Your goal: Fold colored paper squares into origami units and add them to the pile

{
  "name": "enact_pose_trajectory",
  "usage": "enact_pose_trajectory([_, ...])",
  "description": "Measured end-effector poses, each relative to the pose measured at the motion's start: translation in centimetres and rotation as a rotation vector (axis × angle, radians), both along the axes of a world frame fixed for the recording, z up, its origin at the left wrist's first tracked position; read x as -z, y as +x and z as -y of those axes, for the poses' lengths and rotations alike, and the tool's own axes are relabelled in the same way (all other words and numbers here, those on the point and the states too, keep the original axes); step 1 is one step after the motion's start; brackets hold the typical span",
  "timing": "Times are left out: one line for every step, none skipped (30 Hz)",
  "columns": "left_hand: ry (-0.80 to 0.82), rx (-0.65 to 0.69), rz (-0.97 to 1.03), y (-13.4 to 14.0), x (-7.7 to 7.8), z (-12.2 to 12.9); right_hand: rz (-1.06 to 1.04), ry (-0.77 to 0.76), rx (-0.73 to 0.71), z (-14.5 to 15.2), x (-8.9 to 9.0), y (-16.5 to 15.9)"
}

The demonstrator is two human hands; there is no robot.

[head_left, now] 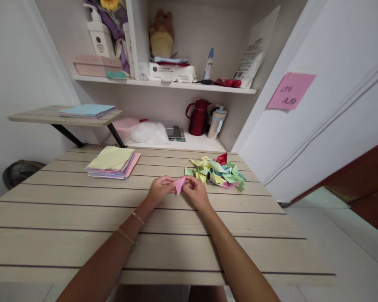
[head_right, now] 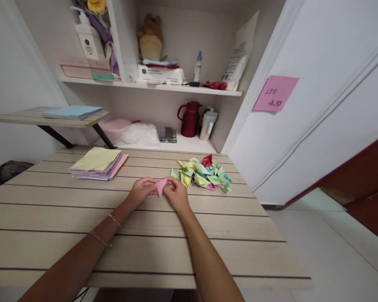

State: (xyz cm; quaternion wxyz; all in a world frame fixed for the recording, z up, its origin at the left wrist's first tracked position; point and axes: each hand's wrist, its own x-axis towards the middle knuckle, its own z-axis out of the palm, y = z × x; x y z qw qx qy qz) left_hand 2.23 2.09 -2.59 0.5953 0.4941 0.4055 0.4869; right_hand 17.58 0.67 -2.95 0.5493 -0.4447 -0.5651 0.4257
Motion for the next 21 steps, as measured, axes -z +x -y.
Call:
enact_pose_trajectory([0.017,0.01,-0.026,0.0,0.0,0.0,0.039,0.016,0.022,0.1,0.0,0.0])
enact_pose_trajectory([0.034,0.022,-0.043,0.1,0.1,0.1,0.07,0.035,0.043,0.1,0.0,-0.1])
enact_pose_trajectory([0.055,0.036,-0.052,0.2,0.0,0.2,0.092,0.053,0.061,0.2,-0.1,-0.1])
enact_pose_trajectory([0.08,0.051,-0.058,0.2,0.0,0.3,0.107,0.068,0.077,0.3,-0.1,-0.1])
enact_pose_trajectory([0.104,0.07,-0.064,0.3,0.0,0.5,0.117,0.081,0.096,0.4,-0.1,-0.2])
enact_pose_trajectory([0.127,0.09,-0.072,0.4,-0.1,0.6,0.127,0.092,0.118,0.5,-0.1,-0.2])
enact_pose_trajectory([0.144,0.113,-0.083,0.5,-0.1,0.8,0.138,0.104,0.146,0.5,0.0,-0.2])
enact_pose_trajectory([0.153,0.138,-0.098,0.5,-0.2,0.9,0.151,0.115,0.176,0.5,0.1,-0.2])
enact_pose_trajectory([0.156,0.156,-0.11,0.6,-0.1,1.1,0.163,0.126,0.201,0.5,0.1,-0.2])
enact_pose_trajectory([0.152,0.169,-0.115,0.7,-0.1,1.2,0.172,0.134,0.216,0.5,0.2,-0.2])
enact_pose_trajectory([0.142,0.177,-0.111,0.7,-0.1,1.2,0.178,0.141,0.22,0.5,0.2,-0.1])
enact_pose_trajectory([0.126,0.182,-0.098,0.8,0.0,1.2,0.182,0.149,0.217,0.4,0.3,-0.1])
enact_pose_trajectory([0.102,0.184,-0.078,0.8,0.0,1.2,0.189,0.162,0.209,0.4,0.2,0.0])
enact_pose_trajectory([0.072,0.177,-0.051,0.9,0.0,1.1,0.2,0.184,0.196,0.4,0.1,0.0])
enact_pose_trajectory([0.037,0.164,-0.02,0.9,0.0,1.1,0.215,0.214,0.179,0.4,0.0,0.1])
enact_pose_trajectory([0.001,0.148,0.013,0.8,-0.1,1.0,0.229,0.248,0.157,0.5,-0.1,0.1])
enact_pose_trajectory([-0.03,0.128,0.046,0.7,-0.2,0.9,0.24,0.279,0.127,0.5,-0.3,0.1])
enact_pose_trajectory([-0.055,0.108,0.078,0.7,-0.3,0.9,0.247,0.3,0.091,0.6,-0.5,0.2])
enact_pose_trajectory([-0.073,0.093,0.107,0.5,-0.4,0.8,0.249,0.307,0.059,0.6,-0.7,0.2])
enact_pose_trajectory([-0.085,0.085,0.133,0.4,-0.6,0.8,0.248,0.303,0.033,0.7,-0.8,0.2])
enact_pose_trajectory([-0.09,0.081,0.156,0.3,-0.8,0.8,0.243,0.291,0.017,0.7,-1.0,0.2])
